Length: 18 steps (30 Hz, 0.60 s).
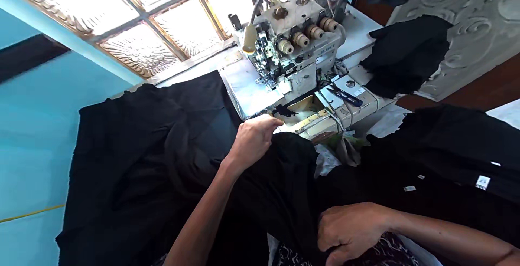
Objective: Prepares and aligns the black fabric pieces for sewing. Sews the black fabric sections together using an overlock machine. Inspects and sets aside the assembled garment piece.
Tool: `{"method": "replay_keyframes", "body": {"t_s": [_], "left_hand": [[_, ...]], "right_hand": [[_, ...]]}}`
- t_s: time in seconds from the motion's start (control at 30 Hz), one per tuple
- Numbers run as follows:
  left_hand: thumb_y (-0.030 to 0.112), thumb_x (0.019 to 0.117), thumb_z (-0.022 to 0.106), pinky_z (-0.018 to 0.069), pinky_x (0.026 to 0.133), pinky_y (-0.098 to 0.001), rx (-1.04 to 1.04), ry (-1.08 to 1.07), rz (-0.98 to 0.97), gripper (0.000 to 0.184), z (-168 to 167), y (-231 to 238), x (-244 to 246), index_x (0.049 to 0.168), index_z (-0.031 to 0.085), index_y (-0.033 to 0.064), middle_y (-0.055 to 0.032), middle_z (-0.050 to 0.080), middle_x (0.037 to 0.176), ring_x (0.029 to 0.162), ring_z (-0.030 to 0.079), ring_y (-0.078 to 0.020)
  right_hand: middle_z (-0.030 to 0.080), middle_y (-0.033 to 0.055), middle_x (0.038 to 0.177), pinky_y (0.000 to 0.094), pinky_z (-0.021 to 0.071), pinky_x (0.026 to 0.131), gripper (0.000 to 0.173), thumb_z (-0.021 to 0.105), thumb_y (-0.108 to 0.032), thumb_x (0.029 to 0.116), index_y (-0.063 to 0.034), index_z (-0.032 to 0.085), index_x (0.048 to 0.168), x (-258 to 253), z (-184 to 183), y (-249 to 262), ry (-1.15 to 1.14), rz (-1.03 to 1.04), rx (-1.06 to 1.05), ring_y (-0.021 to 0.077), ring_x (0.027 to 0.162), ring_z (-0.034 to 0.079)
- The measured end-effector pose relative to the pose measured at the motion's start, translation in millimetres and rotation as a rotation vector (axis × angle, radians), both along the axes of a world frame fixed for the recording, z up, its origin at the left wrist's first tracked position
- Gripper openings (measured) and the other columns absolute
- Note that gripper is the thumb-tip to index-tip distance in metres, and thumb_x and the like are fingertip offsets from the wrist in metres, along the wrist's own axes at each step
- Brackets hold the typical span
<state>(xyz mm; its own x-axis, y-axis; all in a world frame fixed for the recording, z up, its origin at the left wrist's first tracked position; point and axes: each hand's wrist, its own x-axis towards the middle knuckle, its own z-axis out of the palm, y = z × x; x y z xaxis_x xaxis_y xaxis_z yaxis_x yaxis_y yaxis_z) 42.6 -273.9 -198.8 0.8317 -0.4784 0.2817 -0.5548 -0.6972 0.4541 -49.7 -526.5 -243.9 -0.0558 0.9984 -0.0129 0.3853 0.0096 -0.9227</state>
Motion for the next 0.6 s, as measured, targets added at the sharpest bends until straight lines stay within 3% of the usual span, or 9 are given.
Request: {"method": "replay_keyframes", "body": {"t_s": [0.03,0.1,0.17,0.23,0.33,0.43,0.5,0.57,0.6], "left_hand": [[0.005,0.1006,0.055,0.0528,0.065,-0.0321,0.024,0.030,-0.038,0.022,0,-3,2,0.109,0.076,0.0039,-0.0076,0.071,0.094,0.067,0.061,-0.0142],[0.005,0.0984,0.059,0.0546,0.069,-0.0386,0.065,0.174,-0.111,0.023,-1,-9,11,0.116,0.074,0.0038,-0.0099,0.071,0.098,0.074,0.064,-0.0187],[0.007,0.0934,0.071,0.0572,0.082,-0.0473,0.113,0.377,-0.151,0.028,-5,-12,18,0.121,0.071,0.0031,-0.0137,0.071,0.109,0.090,0.069,-0.0250],[0.009,0.0895,0.076,0.0547,0.088,-0.0496,0.179,0.473,-0.159,0.027,-6,-10,19,0.116,0.072,0.0028,-0.0143,0.071,0.108,0.097,0.068,-0.0268],[0.008,0.0903,0.074,0.0550,0.076,-0.0436,0.115,0.410,-0.102,0.011,3,2,10,0.097,0.072,-0.0007,-0.0125,0.069,0.091,0.081,0.066,-0.0221],[0.009,0.0966,0.067,0.0553,0.062,-0.0361,-0.103,0.256,0.197,0.012,49,24,-7,0.103,0.069,-0.0007,-0.0098,0.068,0.089,0.067,0.062,-0.0150],[0.015,0.0994,0.063,0.0536,0.054,-0.0224,-0.303,0.104,0.344,0.014,83,54,-12,0.111,0.065,0.0065,0.0038,0.068,0.088,0.061,0.059,-0.0014],[0.020,0.1041,0.058,0.0549,0.056,-0.0138,-0.454,-0.041,0.346,0.012,114,95,-21,0.116,0.058,0.0224,0.0192,0.067,0.091,0.063,0.062,0.0066],[0.022,0.1057,0.057,0.0576,0.059,-0.0152,-0.486,-0.102,0.308,0.015,127,120,-29,0.120,0.056,0.0238,0.0180,0.068,0.097,0.068,0.065,0.0044]], "right_hand": [[0.056,0.0158,0.063,0.0485,0.0449,0.064,0.037,0.061,-0.020,0.1013,0.0037,0.061,0.073,0,1,-1,-0.006,-0.003,0.003,0.0305,0.064,0.060],[0.058,0.0161,0.064,0.0491,0.0460,0.066,0.036,0.062,-0.020,0.1008,0.0039,0.064,0.074,-1,1,-3,-0.013,-0.006,0.011,0.0311,0.066,0.062],[0.058,0.0160,0.065,0.0485,0.0460,0.066,0.036,0.061,-0.020,0.1013,0.0036,0.063,0.074,0,2,-5,-0.014,0.001,0.014,0.0308,0.066,0.062],[0.056,0.0158,0.064,0.0468,0.0450,0.064,0.037,0.062,-0.019,0.1009,0.0037,0.062,0.072,3,4,-8,0.005,-0.002,0.047,0.0297,0.065,0.060],[0.050,0.0122,0.060,0.0383,0.0400,0.059,0.038,0.060,-0.018,0.1014,0.0029,0.056,0.070,11,10,-13,0.074,-0.001,0.160,0.0226,0.059,0.053],[0.052,0.0075,0.063,0.0284,0.0438,0.061,0.037,0.059,-0.020,0.1017,0.0010,0.055,0.072,23,26,-23,0.082,-0.102,0.358,0.0127,0.061,0.054],[0.062,0.0048,0.078,0.0242,0.0496,0.077,0.037,0.056,-0.029,0.1031,0.0012,0.062,0.083,39,47,-35,0.019,-0.263,0.452,0.0062,0.078,0.059],[0.071,-0.0014,0.102,0.0174,0.0508,0.095,0.039,0.059,-0.035,0.1018,0.0020,0.068,0.109,61,73,-50,-0.019,-0.432,0.527,-0.0042,0.101,0.062],[0.071,-0.0045,0.114,0.0158,0.0519,0.097,0.043,0.065,-0.037,0.0977,-0.0003,0.068,0.120,72,86,-54,-0.043,-0.501,0.559,-0.0056,0.109,0.062]]}}
